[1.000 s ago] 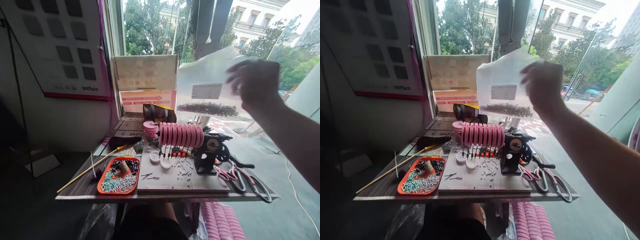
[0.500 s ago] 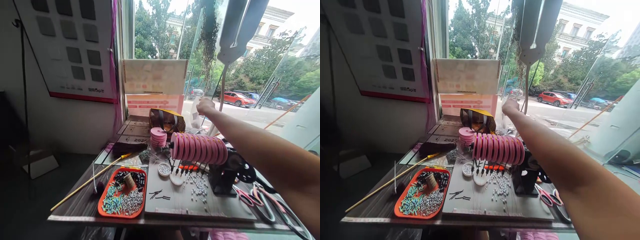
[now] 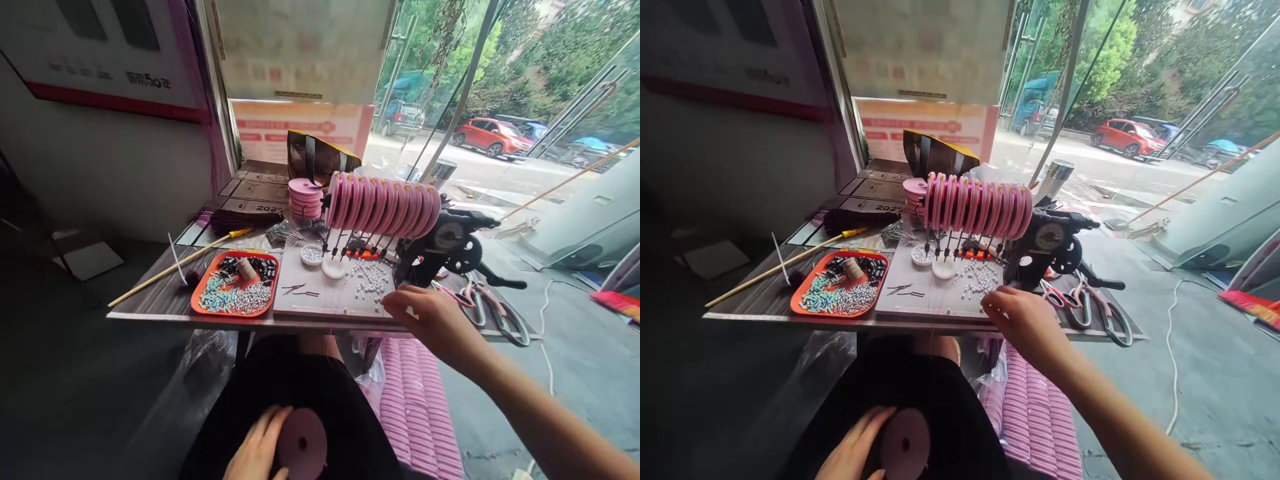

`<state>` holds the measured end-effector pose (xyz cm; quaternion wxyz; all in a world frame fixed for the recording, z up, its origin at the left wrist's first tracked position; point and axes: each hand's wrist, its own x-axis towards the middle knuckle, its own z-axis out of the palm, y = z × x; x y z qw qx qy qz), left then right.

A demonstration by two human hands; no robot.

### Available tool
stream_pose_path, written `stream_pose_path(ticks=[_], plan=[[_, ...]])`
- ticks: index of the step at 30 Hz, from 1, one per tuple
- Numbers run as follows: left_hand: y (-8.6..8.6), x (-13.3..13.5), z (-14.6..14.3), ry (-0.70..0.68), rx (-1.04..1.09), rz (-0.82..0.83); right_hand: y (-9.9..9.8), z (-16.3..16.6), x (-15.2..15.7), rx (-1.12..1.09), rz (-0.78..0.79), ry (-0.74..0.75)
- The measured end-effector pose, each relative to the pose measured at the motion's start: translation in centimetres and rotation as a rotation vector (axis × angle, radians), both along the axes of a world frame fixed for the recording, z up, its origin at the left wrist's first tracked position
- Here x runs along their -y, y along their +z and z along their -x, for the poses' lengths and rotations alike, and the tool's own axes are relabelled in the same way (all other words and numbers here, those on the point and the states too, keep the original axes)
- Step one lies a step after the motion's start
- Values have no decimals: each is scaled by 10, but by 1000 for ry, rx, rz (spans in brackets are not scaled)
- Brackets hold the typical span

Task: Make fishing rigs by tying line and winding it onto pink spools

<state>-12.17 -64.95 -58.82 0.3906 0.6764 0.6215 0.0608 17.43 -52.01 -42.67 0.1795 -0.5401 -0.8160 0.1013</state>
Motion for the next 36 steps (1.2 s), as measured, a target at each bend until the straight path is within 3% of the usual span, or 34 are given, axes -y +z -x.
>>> stream_pose_path(ticks=[2,4,10,15,28,36], plan=[[11,1,-5,20,-4,-9,-27,-4,1,83,-7,-71],[21,3,-8,43,3,16,-37,-3,0,187,-11,-104],[40,5,-11,96,60,-33,-37,4,3,311,-20,-180],[46,5,-15,5,-45,6,-46,4,4,397,-71,-209],[31,-3,-68,-240,-236,10,-37,7,4,358,-26,-294],[20,0,-65,-264,-240,-51,-32,7,2,366,2,-290]])
